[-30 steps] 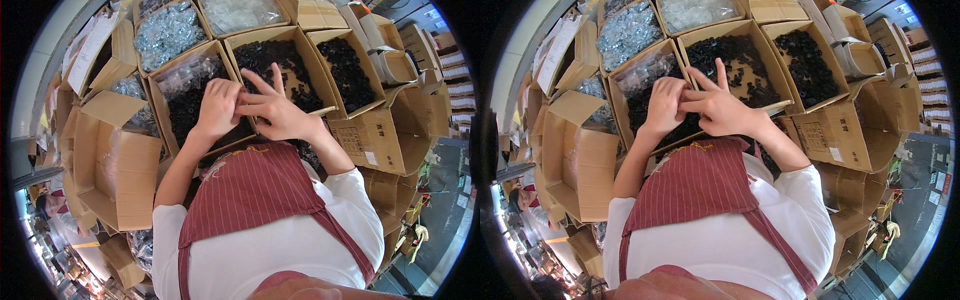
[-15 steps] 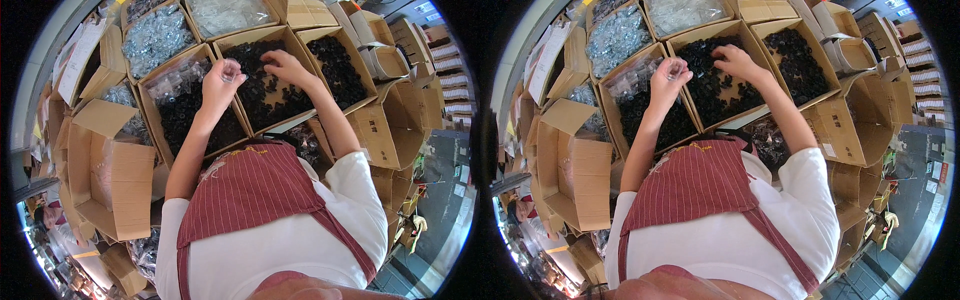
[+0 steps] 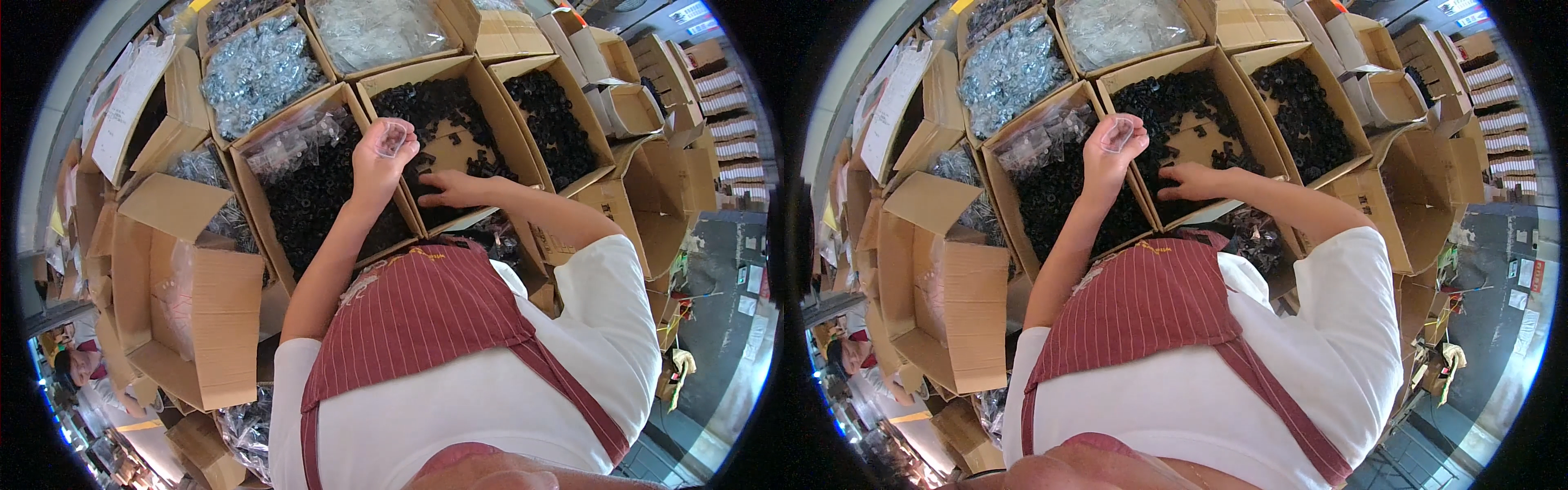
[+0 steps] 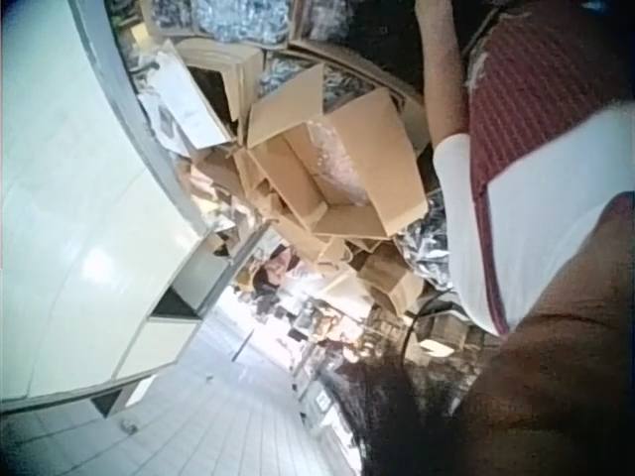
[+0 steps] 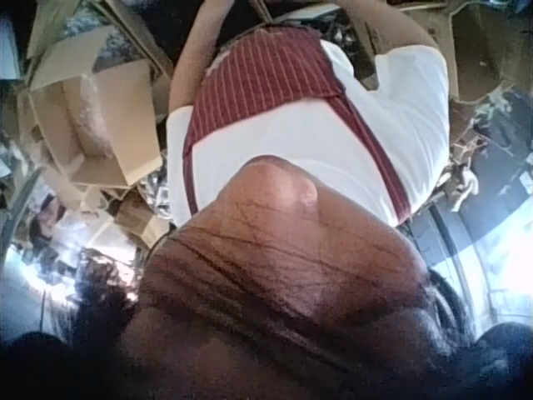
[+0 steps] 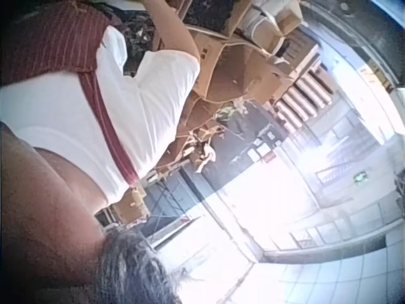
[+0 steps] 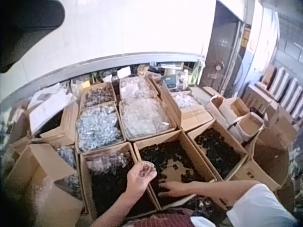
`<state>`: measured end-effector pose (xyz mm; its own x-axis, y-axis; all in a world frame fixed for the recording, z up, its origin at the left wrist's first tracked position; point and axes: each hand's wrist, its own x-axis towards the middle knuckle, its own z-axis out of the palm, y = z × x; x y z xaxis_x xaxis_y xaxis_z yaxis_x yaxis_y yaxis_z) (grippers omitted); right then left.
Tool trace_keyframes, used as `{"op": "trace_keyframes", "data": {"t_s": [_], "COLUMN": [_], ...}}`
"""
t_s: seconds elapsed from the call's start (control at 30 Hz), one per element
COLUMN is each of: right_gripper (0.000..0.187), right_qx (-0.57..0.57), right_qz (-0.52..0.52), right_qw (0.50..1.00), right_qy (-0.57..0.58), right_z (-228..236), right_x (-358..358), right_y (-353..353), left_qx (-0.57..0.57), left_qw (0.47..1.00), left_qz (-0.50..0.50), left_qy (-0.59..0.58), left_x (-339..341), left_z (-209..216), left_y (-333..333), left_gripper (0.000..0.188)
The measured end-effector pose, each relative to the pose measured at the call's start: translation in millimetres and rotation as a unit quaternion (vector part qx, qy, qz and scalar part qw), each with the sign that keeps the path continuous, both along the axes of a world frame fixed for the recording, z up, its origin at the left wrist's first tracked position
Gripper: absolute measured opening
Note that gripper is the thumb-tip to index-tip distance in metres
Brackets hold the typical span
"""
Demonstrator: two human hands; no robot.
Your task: Placing small black plastic components into small clear plastic bags at a packing station.
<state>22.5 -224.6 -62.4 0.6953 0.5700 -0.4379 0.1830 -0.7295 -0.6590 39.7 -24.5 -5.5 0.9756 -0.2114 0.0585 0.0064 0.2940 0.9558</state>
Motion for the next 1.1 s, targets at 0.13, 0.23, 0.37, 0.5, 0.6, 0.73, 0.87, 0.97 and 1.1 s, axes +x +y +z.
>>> {"op": "trace_keyframes", "data": {"t_s": [0.13, 0.23, 0.37, 0.5, 0.6, 0.73, 0.87, 0.97, 1.1], "right_gripper": [0.041, 0.029, 0.029, 0.035, 0.036, 0.030, 0.018, 0.022, 0.026], "right_qx": [0.092, 0.275, 0.437, 0.522, 0.517, 0.518, 0.410, 0.242, 0.234], "right_qz": [-0.188, -0.359, -0.422, -0.370, -0.363, -0.269, -0.283, -0.202, -0.107], "right_qw": [0.975, 0.853, 0.704, 0.688, 0.692, 0.724, 0.839, 0.943, 0.944], "right_qy": [0.069, 0.261, 0.368, 0.342, 0.349, 0.369, 0.221, -0.101, -0.205], "right_z": [14, 59, 60, 89, 100, 112, 136, 140, 136], "right_x": [15, 29, 28, 19, 14, 9, -3, -7, -1], "right_y": [-7, -17, -30, -23, -23, -22, -4, 12, 18], "left_qx": [0.007, 0.039, 0.043, 0.070, 0.109, 0.144, 0.109, 0.122, 0.078], "left_qw": [1.000, 0.999, 0.999, 0.996, 0.992, 0.986, 0.987, 0.984, 0.987], "left_qz": [-0.001, 0.018, 0.010, 0.018, 0.003, -0.039, -0.104, -0.118, -0.135], "left_qy": [0.007, -0.023, -0.021, -0.045, -0.059, -0.068, -0.055, -0.046, -0.035], "left_x": [3, 6, 6, 2, -1, -4, -9, -11, -11], "left_z": [-6, -7, -6, -5, -4, -1, 1, 3, 4], "left_y": [5, 10, 7, 4, 4, 4, 2, 1, 2], "left_gripper": [0.022, 0.021, 0.019, 0.017, 0.017, 0.021, 0.025, 0.026, 0.027]}}
